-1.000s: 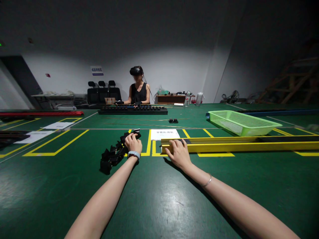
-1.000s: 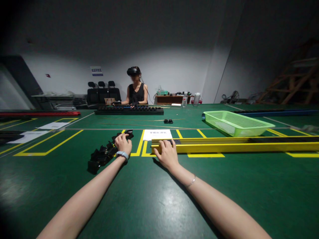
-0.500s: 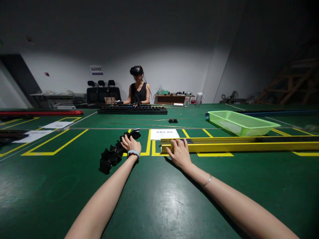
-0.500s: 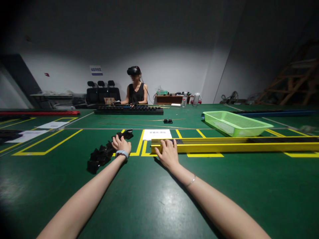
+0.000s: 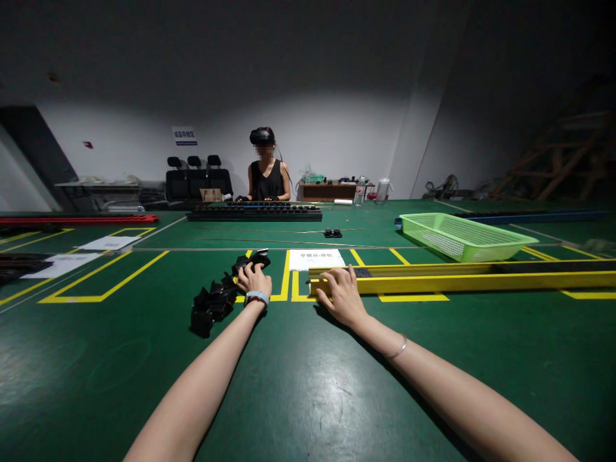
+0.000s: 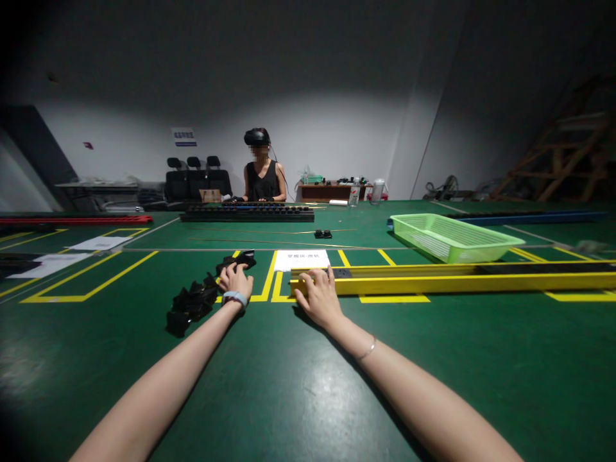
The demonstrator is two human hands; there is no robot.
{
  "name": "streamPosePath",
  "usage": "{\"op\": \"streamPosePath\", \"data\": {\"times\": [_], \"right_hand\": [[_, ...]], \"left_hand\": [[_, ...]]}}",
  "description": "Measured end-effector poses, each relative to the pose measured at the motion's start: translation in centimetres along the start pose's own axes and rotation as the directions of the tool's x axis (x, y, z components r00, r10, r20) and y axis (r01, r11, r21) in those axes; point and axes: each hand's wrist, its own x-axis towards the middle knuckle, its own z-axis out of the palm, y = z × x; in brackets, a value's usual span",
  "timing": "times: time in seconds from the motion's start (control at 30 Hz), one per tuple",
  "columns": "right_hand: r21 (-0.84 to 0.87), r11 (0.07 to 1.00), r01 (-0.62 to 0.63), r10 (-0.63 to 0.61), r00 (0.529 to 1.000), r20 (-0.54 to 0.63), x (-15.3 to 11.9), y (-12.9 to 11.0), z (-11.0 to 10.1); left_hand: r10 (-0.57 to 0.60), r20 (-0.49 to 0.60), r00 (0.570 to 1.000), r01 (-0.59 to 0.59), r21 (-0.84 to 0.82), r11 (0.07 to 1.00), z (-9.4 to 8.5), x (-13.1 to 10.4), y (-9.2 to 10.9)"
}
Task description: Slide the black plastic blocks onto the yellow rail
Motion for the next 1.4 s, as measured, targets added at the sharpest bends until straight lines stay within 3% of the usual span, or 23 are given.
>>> {"op": "streamPosePath", "data": {"times": [0.47, 0.63, 0.8, 0.9, 1.1, 1.27, 1.4], "right_hand": [[0.018, 0.999, 0.032, -0.033, 0.999, 0.036, 0.0, 0.0, 0.0], [0.061, 0.996, 0.064, -0.066, 0.997, 0.029, 0.0, -0.1, -0.4], [0.265, 0.940, 0.215, -0.247, 0.964, 0.097, -0.1, -0.3, -0.8], [0.331, 0.906, 0.263, -0.316, 0.942, 0.115, -0.1, -0.4, -0.8], [0.366, 0.893, 0.261, -0.353, 0.912, 0.209, -0.2, -0.5, -1.1], [0.405, 0.893, 0.195, -0.330, 0.897, 0.296, -0.1, -0.5, -1.0], [0.449, 0.876, 0.173, -0.331, 0.894, 0.301, -0.1, -0.4, -0.7]], "left_hand": [[0.157, -0.010, 0.987, -0.158, -0.081, 0.984, 0.4, 0.5, -0.4], [0.317, -0.101, 0.943, -0.332, -0.239, 0.912, -0.2, 0.2, 1.2], [0.400, -0.087, 0.913, -0.392, -0.463, 0.795, -1.1, -0.9, 3.5], [0.426, -0.003, 0.904, -0.344, -0.597, 0.725, -0.8, -1.7, 4.0], [0.389, 0.224, 0.893, -0.102, -0.744, 0.661, 0.9, -2.1, 3.1], [0.396, 0.370, 0.840, 0.045, -0.776, 0.630, 1.3, -1.6, 2.8], [0.396, 0.473, 0.787, 0.236, -0.824, 0.515, 1.3, -1.4, 2.9]]}}
